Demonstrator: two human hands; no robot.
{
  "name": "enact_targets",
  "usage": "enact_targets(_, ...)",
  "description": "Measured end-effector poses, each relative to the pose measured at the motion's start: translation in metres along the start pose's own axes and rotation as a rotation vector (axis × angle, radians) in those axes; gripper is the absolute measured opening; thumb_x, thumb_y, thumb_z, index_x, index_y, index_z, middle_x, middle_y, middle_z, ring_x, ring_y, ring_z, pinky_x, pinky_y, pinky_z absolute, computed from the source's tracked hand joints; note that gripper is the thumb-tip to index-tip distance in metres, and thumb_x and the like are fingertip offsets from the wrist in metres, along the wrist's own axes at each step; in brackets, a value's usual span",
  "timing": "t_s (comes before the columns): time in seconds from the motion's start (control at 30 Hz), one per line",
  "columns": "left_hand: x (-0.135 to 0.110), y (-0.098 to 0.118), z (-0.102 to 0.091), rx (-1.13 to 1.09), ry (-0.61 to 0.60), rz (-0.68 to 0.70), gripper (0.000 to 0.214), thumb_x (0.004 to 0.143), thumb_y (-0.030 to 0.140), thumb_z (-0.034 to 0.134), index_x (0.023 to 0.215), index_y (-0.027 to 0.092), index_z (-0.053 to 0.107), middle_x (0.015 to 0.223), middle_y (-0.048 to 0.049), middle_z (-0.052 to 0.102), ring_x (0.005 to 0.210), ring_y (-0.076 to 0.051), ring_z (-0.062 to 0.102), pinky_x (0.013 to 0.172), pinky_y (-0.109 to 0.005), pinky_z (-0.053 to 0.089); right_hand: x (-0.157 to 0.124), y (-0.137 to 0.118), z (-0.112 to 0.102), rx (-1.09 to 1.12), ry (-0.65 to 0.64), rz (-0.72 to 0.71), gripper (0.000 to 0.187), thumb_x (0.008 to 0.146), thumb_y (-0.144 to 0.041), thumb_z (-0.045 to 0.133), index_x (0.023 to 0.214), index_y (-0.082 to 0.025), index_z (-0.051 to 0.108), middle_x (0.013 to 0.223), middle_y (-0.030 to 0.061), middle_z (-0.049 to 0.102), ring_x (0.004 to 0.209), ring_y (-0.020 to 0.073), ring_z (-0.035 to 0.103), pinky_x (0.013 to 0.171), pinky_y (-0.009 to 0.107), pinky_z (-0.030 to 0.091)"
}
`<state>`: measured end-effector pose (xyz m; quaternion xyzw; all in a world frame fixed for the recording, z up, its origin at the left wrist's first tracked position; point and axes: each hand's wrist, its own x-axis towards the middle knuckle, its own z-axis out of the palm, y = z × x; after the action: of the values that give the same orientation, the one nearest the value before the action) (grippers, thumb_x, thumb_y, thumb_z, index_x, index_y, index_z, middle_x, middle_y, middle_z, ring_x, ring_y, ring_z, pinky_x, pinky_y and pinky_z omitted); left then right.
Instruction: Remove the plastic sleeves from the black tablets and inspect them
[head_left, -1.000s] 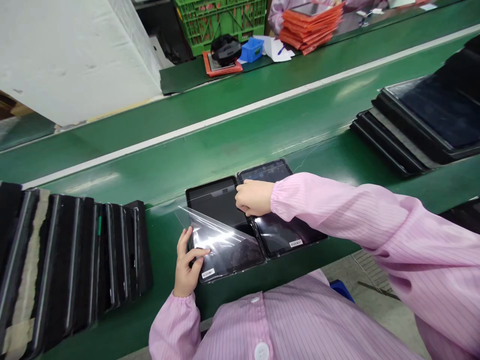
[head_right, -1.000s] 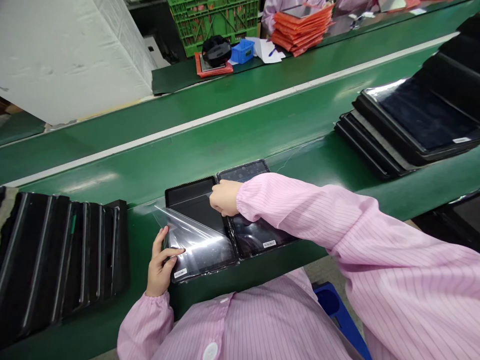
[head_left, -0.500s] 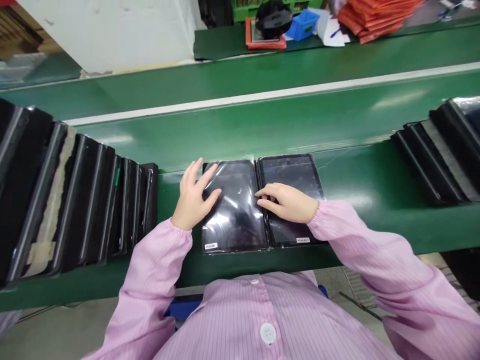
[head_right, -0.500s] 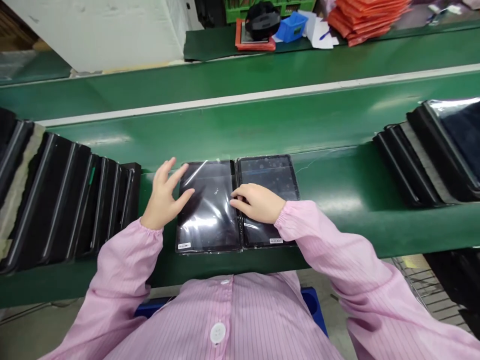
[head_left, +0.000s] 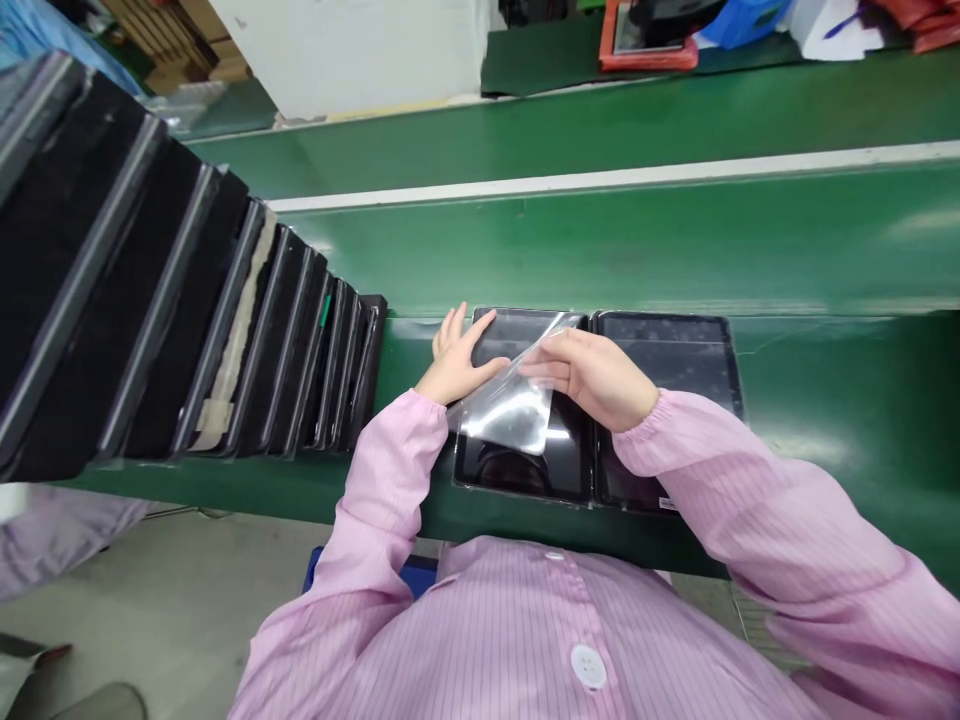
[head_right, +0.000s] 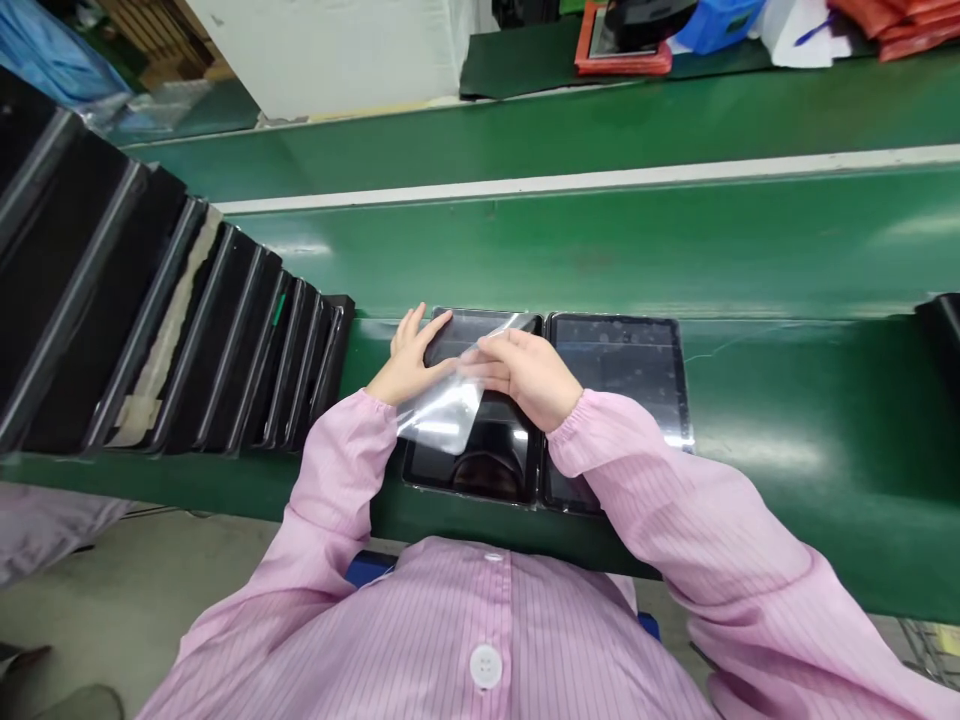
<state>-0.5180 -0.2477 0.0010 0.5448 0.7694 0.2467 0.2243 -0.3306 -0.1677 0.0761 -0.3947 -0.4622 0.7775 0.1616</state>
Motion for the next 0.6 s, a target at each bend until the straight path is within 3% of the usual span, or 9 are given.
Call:
enact_targets(0.17,0.001,-0.001,0.000,-0.093,-0.015,-0.037,0.078,0.082,0.052,0.071,0.151,0.038,0.037,0.168,-0.0069,0.008,0.155,-0.037,-0.005,0.121,-0.065,0.007,0.014,-0.004,-0.006,0.117,0.043,0.056,0.019,0.098,-0.020,0.051,0.081,-0.020,0.060,0.102,0.0090,0.075,0.102,0.0188,0.072,0.099,0.036,0.057)
enact_targets(0.33,0.000,-0.002,0.001,-0.113,-0.007,-0.007,0.075,0.084,0.052,0.069,0.150,0.038,0.037,0.168,-0.0076,0.010,0.155,-0.039,-0.003,0.119,-0.068,0.010,0.007,-0.008,-0.019,0.138,0.076,0.057,0.007,0.095,-0.021,0.056,0.089,-0.021,0.061,0.108,0.0078,0.074,0.101,0.0183,0.072,0.101,0.037,0.056)
enact_targets(0.37,0.000,-0.001,0.001,-0.100,-0.002,-0.003,0.074,0.085,0.052,0.069,0.150,0.037,0.037,0.168,-0.0092,0.010,0.155,-0.039,-0.001,0.119,-0.068,0.011,0.004,-0.009,-0.022,0.138,0.107,0.027,0.003,0.093,-0.020,0.058,0.092,-0.021,0.060,0.106,0.0067,0.074,0.097,0.0177,0.072,0.098,0.036,0.057)
enact_targets(0.5,-0.001,0.006,-0.005,0.068,0.007,0.022,0.075,0.086,0.052,0.069,0.150,0.029,0.039,0.167,-0.0171,0.009,0.154,-0.041,0.000,0.118,-0.068,0.011,-0.003,-0.014,-0.040,0.019,0.273,-0.228,0.017,0.082,-0.017,0.064,0.096,-0.025,0.057,0.092,0.0002,0.069,0.073,0.0140,0.068,0.081,0.033,0.060)
enact_targets(0.6,-0.007,0.019,-0.012,0.287,0.055,0.112,0.065,0.091,0.047,0.064,0.148,0.023,0.044,0.165,-0.0216,0.014,0.154,-0.041,0.007,0.119,-0.067,0.014,-0.009,-0.009,-0.048,-0.203,0.319,-0.453,0.015,0.079,-0.019,0.065,0.092,-0.024,0.059,0.087,0.0000,0.067,0.071,0.0147,0.066,0.073,0.032,0.058)
